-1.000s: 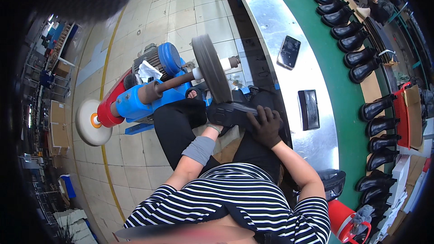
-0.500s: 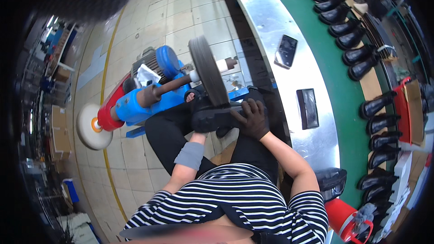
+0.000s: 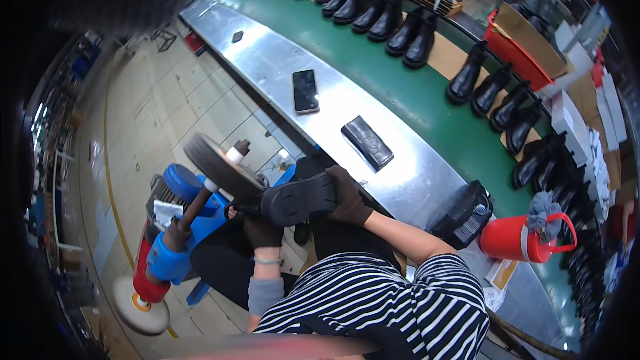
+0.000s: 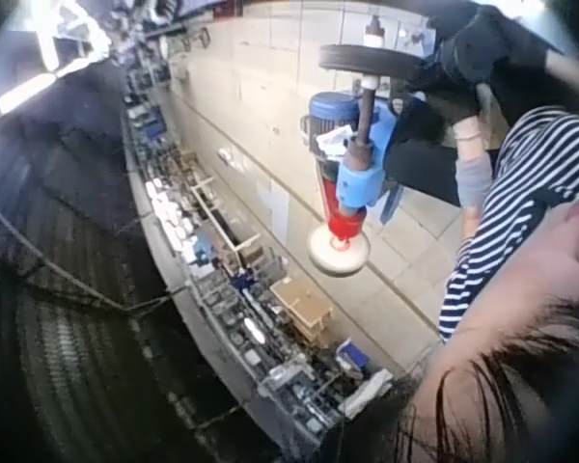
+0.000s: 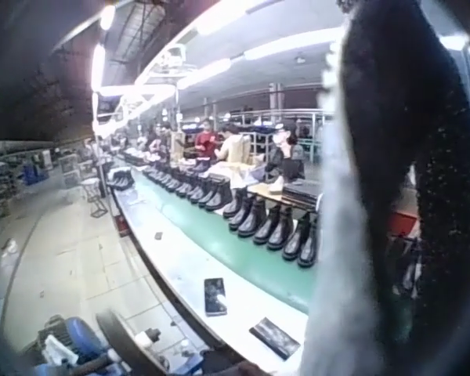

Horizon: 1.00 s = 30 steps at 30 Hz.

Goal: Polishing and finishing leather boots using an industrial rotating buffing machine.

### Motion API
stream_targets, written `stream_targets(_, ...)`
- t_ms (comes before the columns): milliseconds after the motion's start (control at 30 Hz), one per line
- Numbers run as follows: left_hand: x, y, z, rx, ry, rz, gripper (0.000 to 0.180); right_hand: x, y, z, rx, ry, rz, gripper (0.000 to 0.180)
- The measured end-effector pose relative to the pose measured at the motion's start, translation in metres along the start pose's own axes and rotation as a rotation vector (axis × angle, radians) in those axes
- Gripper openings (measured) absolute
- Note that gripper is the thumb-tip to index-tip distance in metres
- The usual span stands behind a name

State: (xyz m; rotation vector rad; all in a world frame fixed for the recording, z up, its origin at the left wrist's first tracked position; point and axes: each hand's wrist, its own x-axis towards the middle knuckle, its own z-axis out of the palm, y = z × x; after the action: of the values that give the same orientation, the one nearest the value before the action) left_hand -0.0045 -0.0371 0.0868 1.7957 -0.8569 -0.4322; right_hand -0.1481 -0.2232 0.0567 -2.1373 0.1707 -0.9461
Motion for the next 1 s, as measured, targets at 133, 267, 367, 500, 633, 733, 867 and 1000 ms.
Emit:
stream_targets(133,-0.007,0.108,-0.007,-1.514,0.138,0.053,0.051,0.021,-0.016,-0.026,0.296,0.062,0.27,0.101)
stream_targets(267,-0.003,0.125,-0.01,-1.126,-0.038,0.228,0.054,0.07,0.042,-0.084,0.52,0.217,0.797,0.081)
stream_targets(367,-0.006,0.104,-0.002,-0.977,-0.208,0.008,0.047,0.142,0.093,-0.184,1.408,0.383,0.259,0.065)
stream_targets(500,-0.015,0.083,0.012,-0.678,-0.264,-0.146,0.051,0.17,0.148,-0.273,1.54,0.802,0.378,0.067)
stream_targets(633,-0.02,0.061,0.027,-0.655,-0.327,-0.181,0.037,0.125,0.176,-0.26,0.623,0.849,0.738,0.074)
stream_targets(733,-0.02,0.045,0.021,-0.953,-0.287,-0.479,0.034,0.088,0.139,-0.156,-0.283,-0.025,0.579,0.109)
stream_targets(867,-0.013,0.021,0.015,-0.744,-0.33,-0.439,0.034,0.084,0.057,-0.072,-1.126,-0.249,0.686,0.114)
stream_targets(1000,-0.003,-0.012,0.01,-0.431,-0.378,-0.197,0.033,0.099,0.091,-0.088,-1.081,-0.055,0.715,0.095)
